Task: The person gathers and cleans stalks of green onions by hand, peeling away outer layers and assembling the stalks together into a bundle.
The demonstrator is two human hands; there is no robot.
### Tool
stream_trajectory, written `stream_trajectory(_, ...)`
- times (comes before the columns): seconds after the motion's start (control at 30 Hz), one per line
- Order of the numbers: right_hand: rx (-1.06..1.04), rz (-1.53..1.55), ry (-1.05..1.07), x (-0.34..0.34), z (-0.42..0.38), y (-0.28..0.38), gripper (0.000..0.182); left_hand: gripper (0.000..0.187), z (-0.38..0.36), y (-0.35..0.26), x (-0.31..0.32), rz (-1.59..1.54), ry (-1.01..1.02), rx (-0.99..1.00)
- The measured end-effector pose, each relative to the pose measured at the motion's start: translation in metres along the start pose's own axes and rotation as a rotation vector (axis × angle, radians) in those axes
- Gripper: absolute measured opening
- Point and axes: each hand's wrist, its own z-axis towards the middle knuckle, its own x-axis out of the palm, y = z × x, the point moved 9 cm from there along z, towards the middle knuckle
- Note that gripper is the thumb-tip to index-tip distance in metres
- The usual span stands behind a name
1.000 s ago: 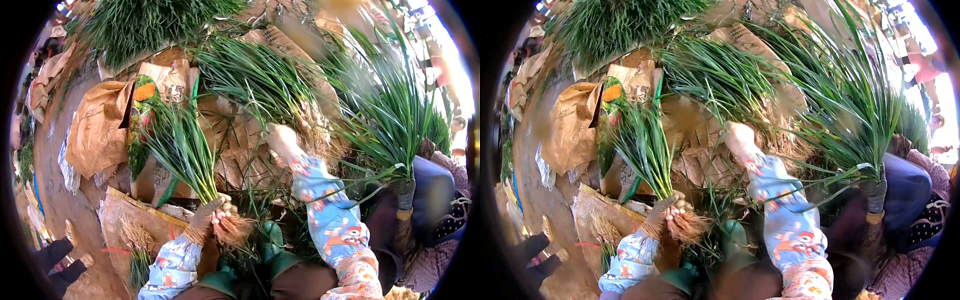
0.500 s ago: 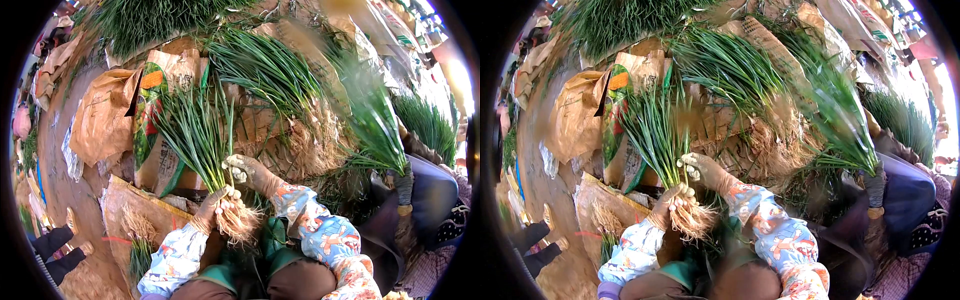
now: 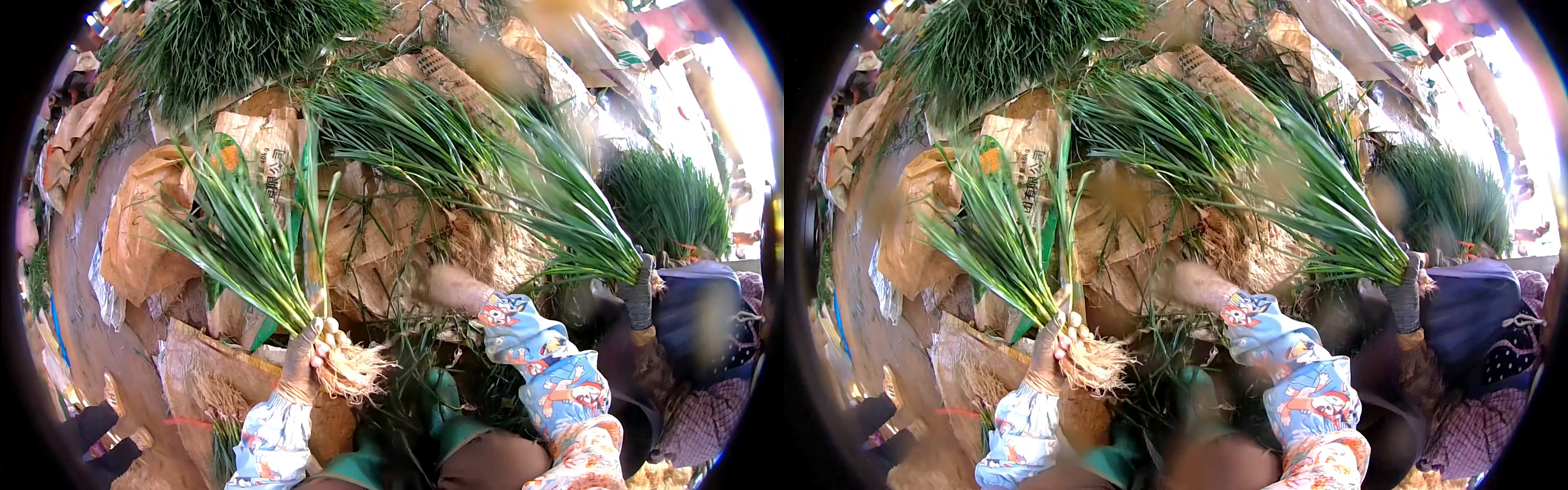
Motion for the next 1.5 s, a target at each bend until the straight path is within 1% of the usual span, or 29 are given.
stream_trajectory(0.03,0.154,0.056,-0.283,-0.043,0.001,-0.013,0.033,0.05,0.011,0.029,-0.037,-0.08,0.042,-0.232)
stream_trajectory(0.07,0.309,0.115,-0.564,-0.081,-0.002,-0.029,0.038,0.055,0.01,0.03,-0.032,-0.075,0.022,-0.198)
stream_trajectory(0.13,0.484,-0.283,-0.641,-0.107,0.043,-0.067,0.017,0.058,0.01,0.035,-0.023,-0.034,0.074,-0.202)
stream_trajectory(0.2,0.341,-0.479,-0.825,-0.114,0.053,-0.041,0.016,0.048,0.009,0.025,-0.026,0.044,0.165,-0.157)
stream_trajectory(0.27,0.179,-1.073,-0.671,-0.075,0.084,-0.004,0.014,0.038,0.0,0.004,-0.007,-0.098,0.242,-0.03)
stream_trajectory(0.33,0.088,-0.937,-0.097,-0.001,0.088,0.005,0.013,0.038,-0.007,-0.02,0.014,-0.09,0.1,0.05)
stream_trajectory(0.37,0.026,-0.428,0.104,0.017,0.06,0.035,0.013,0.036,-0.007,-0.025,0.012,-0.073,0.031,0.018)
stream_trajectory(0.4,-0.194,-0.331,0.285,0.081,0.047,0.044,0.012,0.036,0.001,-0.027,0.005,0.049,0.02,0.062)
stream_trajectory(0.47,-0.244,-0.42,0.195,0.074,0.025,0.05,0.012,0.037,0.012,-0.009,-0.02,0.083,0.002,0.002)
stream_trajectory(0.53,0.166,-0.551,-0.279,-0.038,0.003,0.029,0.013,0.04,0.012,0.019,-0.023,-0.046,0.048,-0.102)
stream_trajectory(0.57,0.11,-0.704,-0.868,-0.047,0.016,-0.019,0.015,0.039,0.017,0.035,-0.04,0.046,0.042,-0.166)
stream_trajectory(0.6,0.398,-0.267,-0.726,-0.094,0.01,-0.04,0.013,0.038,0.019,0.051,-0.049,0.044,0.066,-0.202)
stream_trajectory(0.63,0.256,-0.537,-1.098,-0.11,0.008,-0.043,0.011,0.037,0.02,0.06,-0.052,0.042,0.088,-0.238)
stream_trajectory(0.67,0.594,-0.679,-0.712,-0.095,0.063,-0.095,0.01,0.035,0.017,0.053,-0.04,0.149,0.125,-0.231)
stream_trajectory(0.83,0.265,-0.277,-0.556,-0.078,0.058,-0.033,0.01,0.03,0.013,0.028,-0.01,0.076,0.066,-0.108)
stream_trajectory(0.87,-0.037,0.118,-0.373,-0.037,0.074,-0.03,0.013,0.031,0.014,0.029,-0.008,0.11,0.075,-0.099)
stream_trajectory(0.9,-0.649,-0.6,-0.607,-0.024,0.033,0.049,0.017,0.031,0.013,0.029,-0.009,0.146,0.082,-0.097)
stream_trajectory(0.93,-0.559,-0.367,-0.446,-0.012,0.019,0.068,0.019,0.033,0.007,0.035,-0.019,0.278,0.043,-0.21)
stream_trajectory(0.97,-0.333,0.413,-0.148,0.015,0.022,0.062,0.02,0.035,0.006,0.041,-0.012,0.259,0.037,-0.176)
stream_trajectory(1.0,-0.017,1.226,-0.102,0.043,0.015,0.054,0.027,0.034,0.01,0.051,-0.016,0.271,0.056,-0.17)
stream_trajectory(1.03,0.07,1.125,-0.101,0.054,0.014,0.057,0.028,0.034,0.014,0.06,-0.02,0.285,0.079,-0.164)
stream_trajectory(1.07,-0.279,0.961,-0.203,0.047,0.027,0.066,0.029,0.032,0.01,0.059,-0.025,0.35,-0.02,-0.225)
stream_trajectory(1.13,-0.091,1.795,0.122,0.086,0.057,0.038,0.029,0.033,0.016,0.063,-0.031,0.326,0.057,-0.189)
stream_trajectory(1.2,-0.165,1.256,-0.173,0.041,0.06,0.048,0.018,0.036,0.016,0.061,-0.028,0.322,0.098,-0.197)
stream_trajectory(1.23,0.058,1.531,-0.038,0.032,0.046,0.064,0.015,0.038,0.013,0.059,-0.026,0.308,0.065,-0.234)
stream_trajectory(1.3,0.095,1.445,-0.038,0.048,0.059,0.064,0.017,0.036,0.007,0.05,-0.024,0.341,0.062,-0.22)
stream_trajectory(1.37,-0.16,0.192,-0.63,-0.003,0.031,0.092,0.02,0.035,0.008,0.053,-0.047,0.374,-0.081,-0.212)
stream_trajectory(1.4,-0.129,0.033,-0.739,-0.009,0.02,0.097,0.016,0.032,0.012,0.049,-0.04,0.272,-0.044,-0.079)
stream_trajectory(1.5,0.154,-0.074,-0.537,-0.006,0.031,0.037,0.014,0.026,-0.015,0.01,-0.009,0.136,-0.086,-0.097)
